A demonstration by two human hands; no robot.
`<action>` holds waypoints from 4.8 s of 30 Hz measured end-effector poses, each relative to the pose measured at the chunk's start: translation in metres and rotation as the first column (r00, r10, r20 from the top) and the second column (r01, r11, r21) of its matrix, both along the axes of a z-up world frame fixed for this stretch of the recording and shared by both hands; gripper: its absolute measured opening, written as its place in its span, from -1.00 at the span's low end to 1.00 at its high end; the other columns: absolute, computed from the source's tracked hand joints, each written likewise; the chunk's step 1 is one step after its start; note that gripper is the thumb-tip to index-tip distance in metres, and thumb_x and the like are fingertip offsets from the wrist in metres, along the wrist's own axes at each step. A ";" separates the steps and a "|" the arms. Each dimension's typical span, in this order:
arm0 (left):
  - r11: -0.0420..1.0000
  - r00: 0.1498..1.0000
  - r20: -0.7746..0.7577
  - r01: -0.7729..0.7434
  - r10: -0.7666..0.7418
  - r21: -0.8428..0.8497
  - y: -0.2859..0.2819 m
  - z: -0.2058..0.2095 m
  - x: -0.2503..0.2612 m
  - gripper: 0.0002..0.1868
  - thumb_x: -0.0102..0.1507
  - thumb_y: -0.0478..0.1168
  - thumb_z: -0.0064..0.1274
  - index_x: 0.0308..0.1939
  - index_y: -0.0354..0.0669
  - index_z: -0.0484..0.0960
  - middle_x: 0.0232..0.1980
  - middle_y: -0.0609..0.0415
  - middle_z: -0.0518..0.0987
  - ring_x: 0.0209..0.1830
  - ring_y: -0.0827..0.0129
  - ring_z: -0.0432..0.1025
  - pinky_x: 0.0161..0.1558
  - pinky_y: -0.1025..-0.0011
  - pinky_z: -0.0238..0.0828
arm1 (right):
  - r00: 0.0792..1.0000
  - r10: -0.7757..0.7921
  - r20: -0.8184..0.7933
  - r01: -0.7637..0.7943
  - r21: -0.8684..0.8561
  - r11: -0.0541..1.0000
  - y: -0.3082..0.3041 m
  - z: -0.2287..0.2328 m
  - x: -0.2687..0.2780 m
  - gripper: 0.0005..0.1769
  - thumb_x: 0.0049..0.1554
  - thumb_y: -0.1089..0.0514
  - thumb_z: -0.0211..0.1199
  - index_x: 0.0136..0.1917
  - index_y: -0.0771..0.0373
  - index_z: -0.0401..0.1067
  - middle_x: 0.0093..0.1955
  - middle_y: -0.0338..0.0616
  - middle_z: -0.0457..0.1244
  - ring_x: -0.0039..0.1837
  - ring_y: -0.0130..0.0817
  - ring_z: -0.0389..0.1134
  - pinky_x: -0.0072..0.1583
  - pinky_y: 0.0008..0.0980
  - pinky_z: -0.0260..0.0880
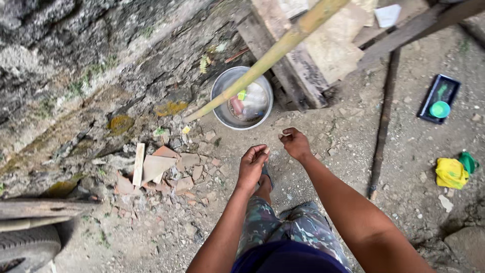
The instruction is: The person picks up a pink bottle and a clear plastic bottle from the ground, places them into a metal bucket, and then gathers several wooden sticks, stacking them against a brick wall.
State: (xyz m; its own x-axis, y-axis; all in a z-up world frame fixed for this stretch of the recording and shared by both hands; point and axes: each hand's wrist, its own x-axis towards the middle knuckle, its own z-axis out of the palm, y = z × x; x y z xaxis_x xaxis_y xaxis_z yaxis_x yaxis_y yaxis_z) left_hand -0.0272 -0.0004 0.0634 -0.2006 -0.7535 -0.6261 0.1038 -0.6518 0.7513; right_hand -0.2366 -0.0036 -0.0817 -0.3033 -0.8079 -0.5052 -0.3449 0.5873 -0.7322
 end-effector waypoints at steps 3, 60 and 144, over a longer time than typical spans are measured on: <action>0.997 0.998 0.012 0.056 -0.056 -0.044 0.000 0.006 -0.014 -0.66 0.33 -0.15 0.16 0.12 -0.24 0.62 -0.12 0.20 0.61 -0.19 0.57 0.43 -0.13 0.54 0.37 | 0.924 -0.172 0.341 0.177 0.018 0.984 0.013 0.019 -0.004 -0.68 0.18 0.12 0.38 0.10 0.34 0.43 -0.20 -0.20 0.33 -0.27 -0.44 0.23 -0.18 -0.39 0.31; 0.497 0.492 0.175 0.868 -0.853 -0.020 0.086 0.076 -0.266 -0.64 0.30 -0.13 0.15 0.12 -0.20 0.62 -0.22 0.19 0.60 -0.22 0.54 0.45 -0.22 0.52 0.28 | -0.085 -0.770 0.633 0.961 0.255 0.104 0.318 0.187 -0.218 -0.81 0.27 0.02 0.20 0.05 0.16 0.44 -0.08 -0.24 0.39 -0.11 -0.43 0.40 -0.07 -0.35 0.46; -0.709 -0.478 0.615 0.677 -0.627 -0.197 0.352 -0.595 -0.703 -0.56 0.20 -0.03 0.27 0.04 -0.23 0.67 0.12 -0.14 0.59 0.09 0.08 0.53 0.11 0.24 0.46 | -0.808 -0.588 0.038 0.572 0.291 -0.767 0.518 -0.575 -0.425 -0.61 0.12 0.03 0.37 0.14 0.29 0.47 -0.08 -0.01 0.37 -0.13 -0.21 0.35 -0.16 -0.18 0.32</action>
State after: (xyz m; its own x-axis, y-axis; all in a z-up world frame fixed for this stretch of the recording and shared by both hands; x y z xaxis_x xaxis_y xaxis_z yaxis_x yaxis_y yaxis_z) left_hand -0.7304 0.3512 -0.5311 -0.7649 0.4579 -0.4530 -0.0705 0.6395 0.7655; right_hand -0.6618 0.5145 -0.6571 -0.1450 0.6685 -0.7295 0.7185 -0.4357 -0.5421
